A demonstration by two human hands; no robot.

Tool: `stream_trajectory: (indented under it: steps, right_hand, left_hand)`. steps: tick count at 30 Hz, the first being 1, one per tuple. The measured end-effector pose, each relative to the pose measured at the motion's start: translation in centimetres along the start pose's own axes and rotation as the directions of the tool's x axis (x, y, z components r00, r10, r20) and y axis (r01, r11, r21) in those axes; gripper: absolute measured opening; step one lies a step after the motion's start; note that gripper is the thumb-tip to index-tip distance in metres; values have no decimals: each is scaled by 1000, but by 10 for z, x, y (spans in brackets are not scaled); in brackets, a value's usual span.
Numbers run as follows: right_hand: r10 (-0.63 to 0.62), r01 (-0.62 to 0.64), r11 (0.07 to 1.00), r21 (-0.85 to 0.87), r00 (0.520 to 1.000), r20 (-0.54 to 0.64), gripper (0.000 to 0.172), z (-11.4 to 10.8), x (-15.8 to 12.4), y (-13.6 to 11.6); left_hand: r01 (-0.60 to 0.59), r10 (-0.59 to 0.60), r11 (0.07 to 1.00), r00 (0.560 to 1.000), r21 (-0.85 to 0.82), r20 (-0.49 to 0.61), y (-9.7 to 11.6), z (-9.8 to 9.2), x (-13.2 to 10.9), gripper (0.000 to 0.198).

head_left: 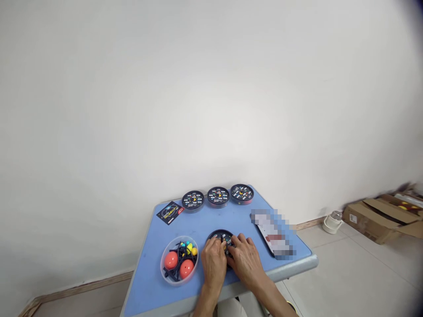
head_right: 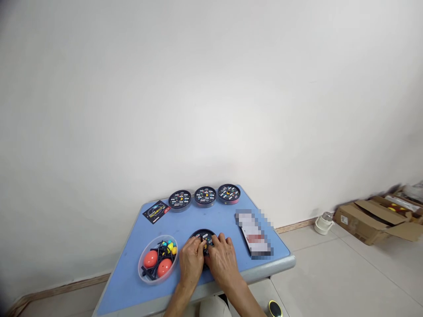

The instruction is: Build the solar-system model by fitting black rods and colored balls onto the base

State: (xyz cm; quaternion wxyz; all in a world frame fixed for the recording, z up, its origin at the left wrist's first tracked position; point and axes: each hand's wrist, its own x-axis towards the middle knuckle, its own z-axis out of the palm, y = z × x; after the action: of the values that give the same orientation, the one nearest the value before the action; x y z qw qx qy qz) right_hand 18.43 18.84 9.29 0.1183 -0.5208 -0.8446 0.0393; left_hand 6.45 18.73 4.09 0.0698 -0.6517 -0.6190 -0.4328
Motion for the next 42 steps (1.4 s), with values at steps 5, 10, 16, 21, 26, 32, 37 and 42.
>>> stream_trajectory:
  steps: [5, 10, 16, 21, 26, 32, 37, 42]
  right_hand:
    - [2, -2, 1000, 5, 1000, 3, 16, 1, 0, 0]
    - [6, -6, 1000, -2, 1000, 17, 16, 1, -1, 0]
    - [23, -23, 1000, 6, 999, 32, 16, -1, 1, -1]
    - [20, -20, 1000, 15, 1000, 13, 14, 1, 0, 0]
    - [12, -12, 1000, 19, 1000, -7, 14, 4, 1, 1]
    - [20, -20, 1000, 14, 1000, 10, 13, 1, 2, 0]
    - [23, -23, 1000, 13, 1000, 13, 14, 0, 1, 0]
    - [14, -14, 1000, -2, 1000, 16, 15, -2, 1, -1]
  left_hand:
    - [15, -15, 999, 1000, -39, 5, -4, 2, -1, 34]
    - [25, -25, 998, 1000, -50, 1, -4, 3, -1, 34]
    - [4, -4, 1000, 1000, -19, -18, -4, 4, -2, 33]
    - [-1, 1, 1000, 1000, -31, -26, -3, 4, -2, 32]
    - [-1, -1, 999, 999, -42, -33, -2, 3, -2, 30]
    - [-2, 1, 997, 1000, -80, -12, -3, 3, -2, 31]
    - [1, -2, 996, 1000, -89, -16, -4, 4, -2, 32]
    - [-23, 21, 997, 1000, -76, -22, -2, 1, 0, 36]
